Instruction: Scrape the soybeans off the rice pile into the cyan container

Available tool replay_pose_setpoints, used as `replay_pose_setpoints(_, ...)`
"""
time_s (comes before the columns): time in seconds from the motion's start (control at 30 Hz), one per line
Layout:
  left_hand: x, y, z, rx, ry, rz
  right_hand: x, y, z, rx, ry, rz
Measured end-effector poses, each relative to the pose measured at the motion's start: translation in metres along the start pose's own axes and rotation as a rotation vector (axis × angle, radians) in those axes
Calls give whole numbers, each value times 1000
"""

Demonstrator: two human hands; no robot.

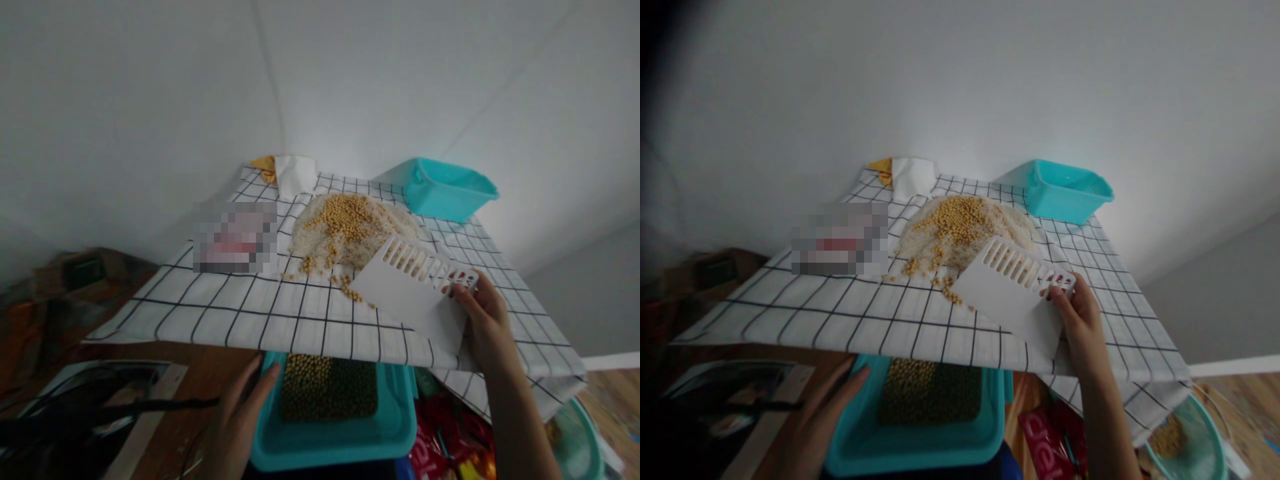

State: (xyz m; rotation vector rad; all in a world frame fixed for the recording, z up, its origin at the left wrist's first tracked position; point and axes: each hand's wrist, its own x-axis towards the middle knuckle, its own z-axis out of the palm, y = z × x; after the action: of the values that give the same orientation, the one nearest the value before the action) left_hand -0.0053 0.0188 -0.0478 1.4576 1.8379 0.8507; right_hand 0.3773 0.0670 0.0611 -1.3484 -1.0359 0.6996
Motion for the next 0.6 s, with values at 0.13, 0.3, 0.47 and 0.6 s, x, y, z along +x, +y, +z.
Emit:
replay_pose_setpoints(0.13,-1,18,-4,-60,-20,23,0,0,0,22,33,-31)
replay_pose_setpoints(0.3,-2,40,-6,-134,25,-26,1,0,-1,16,60,-39)
replay_pose_setpoints(0.47,-5,38,-1,-142,60,-18,1,-6,1,54,146,-30)
replay_pose_setpoints(0.6,-5,30,-3,-125,-44,-52,-21,-6,-15,77,357,-87)
